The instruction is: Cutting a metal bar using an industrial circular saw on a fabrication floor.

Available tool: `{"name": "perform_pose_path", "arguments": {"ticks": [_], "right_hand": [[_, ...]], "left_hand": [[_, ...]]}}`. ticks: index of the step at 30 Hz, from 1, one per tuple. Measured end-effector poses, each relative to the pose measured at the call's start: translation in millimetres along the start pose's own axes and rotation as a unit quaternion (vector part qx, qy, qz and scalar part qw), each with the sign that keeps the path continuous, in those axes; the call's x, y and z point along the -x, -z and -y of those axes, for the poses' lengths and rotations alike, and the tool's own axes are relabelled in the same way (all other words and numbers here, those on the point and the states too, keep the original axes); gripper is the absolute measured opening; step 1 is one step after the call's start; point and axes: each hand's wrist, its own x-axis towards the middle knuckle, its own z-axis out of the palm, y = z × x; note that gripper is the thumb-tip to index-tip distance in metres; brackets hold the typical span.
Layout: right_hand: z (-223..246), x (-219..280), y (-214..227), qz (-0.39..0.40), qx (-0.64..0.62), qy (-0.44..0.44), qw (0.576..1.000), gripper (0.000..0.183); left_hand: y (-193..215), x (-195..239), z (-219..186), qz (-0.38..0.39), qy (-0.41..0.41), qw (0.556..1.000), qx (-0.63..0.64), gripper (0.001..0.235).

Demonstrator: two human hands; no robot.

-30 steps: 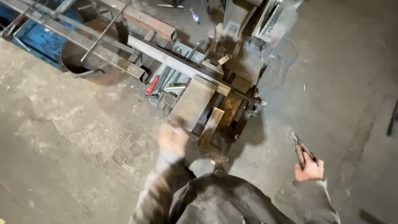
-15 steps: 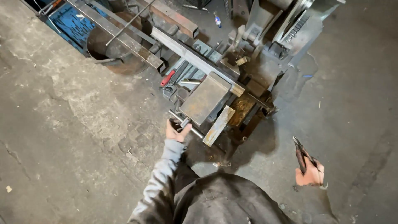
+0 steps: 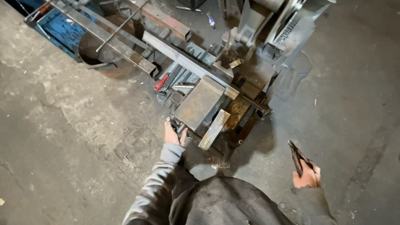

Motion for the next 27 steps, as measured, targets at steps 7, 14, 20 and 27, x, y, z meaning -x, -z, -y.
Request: {"name": "perform_pose_path", "arguments": {"ticks": [7,14,20,27], "right_hand": [[9.1,-5.0,15.5,-0.025,-0.001,0.021,0.999,0.073],[-0.5,0.9,-5.7,0.007,0.004,-0.011,1.0,0.075],[3.0,2.6,-3.3,0.013,-0.016,0.018,1.0,0.07],[-4.2,-11.8,-15.6,0.063,0.01,-0.029,0.998,0.064]], "left_hand": [[30.8,-23.2,-46.3,0.07,-0.088,0.981,-0.16,0.058],[36.9,-62.7,-55.8,0.127,0.093,0.98,0.123,0.041],[-7.7,-75.2,-68.6,-0.024,0.258,0.922,0.288,0.059],[6.8,-59.2,-123.4,0.116,-0.019,0.981,-0.155,0.053]]}}
